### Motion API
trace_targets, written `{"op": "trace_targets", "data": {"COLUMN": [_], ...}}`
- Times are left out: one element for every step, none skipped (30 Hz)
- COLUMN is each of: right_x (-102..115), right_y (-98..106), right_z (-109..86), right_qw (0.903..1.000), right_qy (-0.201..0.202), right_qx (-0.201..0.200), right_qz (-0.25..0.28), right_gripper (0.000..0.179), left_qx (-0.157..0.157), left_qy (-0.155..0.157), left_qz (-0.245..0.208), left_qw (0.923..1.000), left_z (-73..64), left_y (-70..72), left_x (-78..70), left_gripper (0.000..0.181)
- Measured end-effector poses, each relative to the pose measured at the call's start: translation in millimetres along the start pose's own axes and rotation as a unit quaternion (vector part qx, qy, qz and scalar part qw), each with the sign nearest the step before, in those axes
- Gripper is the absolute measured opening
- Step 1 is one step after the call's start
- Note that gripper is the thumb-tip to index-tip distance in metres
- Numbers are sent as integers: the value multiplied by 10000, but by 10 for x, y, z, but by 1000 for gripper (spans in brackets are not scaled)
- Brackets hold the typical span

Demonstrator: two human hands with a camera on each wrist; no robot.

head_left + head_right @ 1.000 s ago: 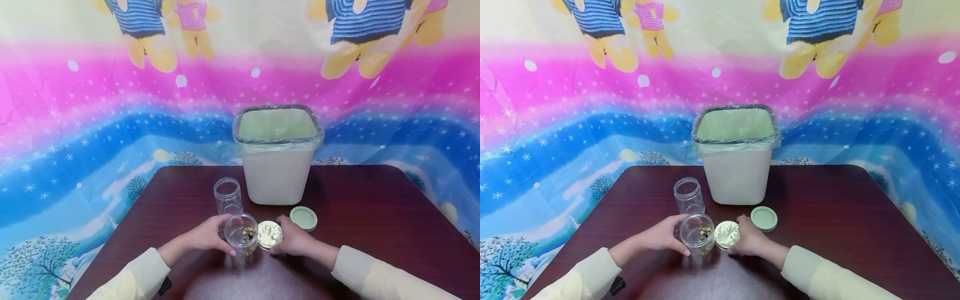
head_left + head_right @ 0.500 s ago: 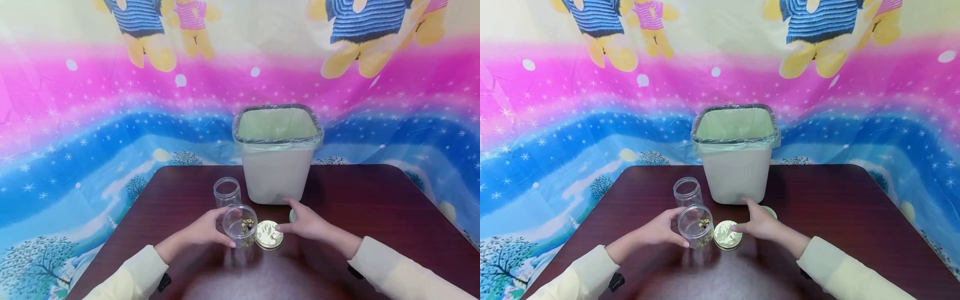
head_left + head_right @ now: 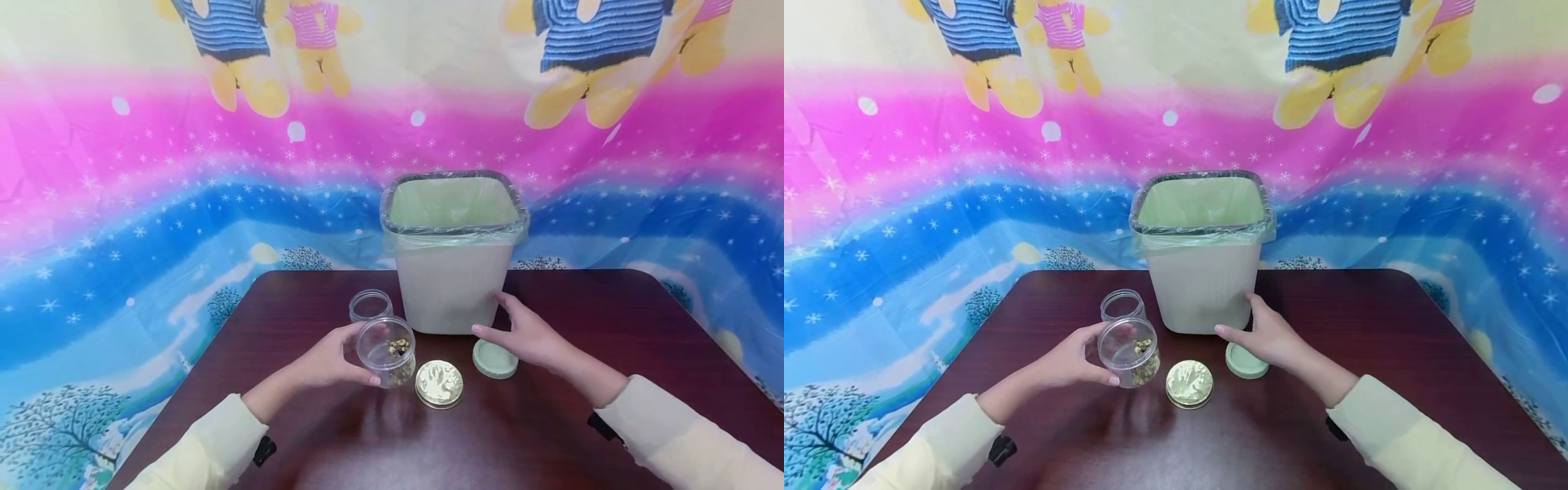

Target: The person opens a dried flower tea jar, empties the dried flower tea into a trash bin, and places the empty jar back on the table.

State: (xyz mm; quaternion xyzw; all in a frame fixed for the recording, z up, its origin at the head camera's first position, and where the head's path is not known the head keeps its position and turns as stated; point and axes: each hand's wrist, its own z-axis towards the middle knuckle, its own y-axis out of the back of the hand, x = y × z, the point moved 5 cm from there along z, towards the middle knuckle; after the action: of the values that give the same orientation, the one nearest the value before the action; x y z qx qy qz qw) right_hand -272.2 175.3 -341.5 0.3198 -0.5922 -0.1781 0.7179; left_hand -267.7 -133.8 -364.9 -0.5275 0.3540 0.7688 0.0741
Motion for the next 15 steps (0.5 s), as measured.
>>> {"op": "trace_targets", "data": {"right_x": [-3, -9, -11, -12, -11, -11, -8, -5, 0, 3, 6, 8, 11, 12, 13], "right_y": [30, 58, 84, 111, 138, 165, 186, 208, 230, 252, 273, 293, 313, 335, 356], "right_z": [6, 13, 20, 27, 34, 40, 46, 52, 56, 61, 65, 71, 77, 85, 93], "right_qw": [10000, 10000, 10000, 10000, 9999, 9999, 9998, 9998, 9998, 9997, 9997, 9997, 9996, 9996, 9995], "right_qy": [-5, -16, -33, -56, -72, -104, -125, -132, -142, -148, -161, -166, -175, -186, -205], "right_qx": [-27, -49, -55, -68, -80, -98, -113, -137, -159, -180, -188, -197, -207, -221, -233], "right_qz": [-4, -10, -1, -17, -27, -34, -40, -46, -50, -52, -38, -21, 11, 24, 52], "right_gripper": [94, 94, 95, 96, 96, 97, 97, 97, 96, 96, 95, 94, 94, 93, 92], "left_qx": [4, 0, 3, -2, -6, -7, -21, -31, -43, -56, -69, -87, -112, -140, -172], "left_qy": [-31, -44, -61, -88, -116, -154, -181, -196, -220, -243, -256, -274, -276, -298, -332], "left_qz": [-38, -64, -105, -114, -134, -152, -153, -168, -174, -178, -188, -189, -191, -196, -198], "left_qw": [10000, 10000, 9999, 9999, 9998, 9998, 9997, 9997, 9996, 9995, 9995, 9994, 9994, 9993, 9991], "left_z": [5, 10, 15, 21, 29, 40, 45, 52, 59, 66, 72, 78, 84, 91, 98], "left_y": [11, 23, 34, 48, 61, 73, 87, 101, 114, 129, 142, 157, 173, 188, 204], "left_x": [-15, -29, -44, -62, -82, -101, -118, -136, -154, -174, -190, -207, -224, -241, -257], "left_gripper": [76, 76, 75, 75, 74, 74, 74, 74, 74, 74, 74, 74, 75, 75, 74]}}
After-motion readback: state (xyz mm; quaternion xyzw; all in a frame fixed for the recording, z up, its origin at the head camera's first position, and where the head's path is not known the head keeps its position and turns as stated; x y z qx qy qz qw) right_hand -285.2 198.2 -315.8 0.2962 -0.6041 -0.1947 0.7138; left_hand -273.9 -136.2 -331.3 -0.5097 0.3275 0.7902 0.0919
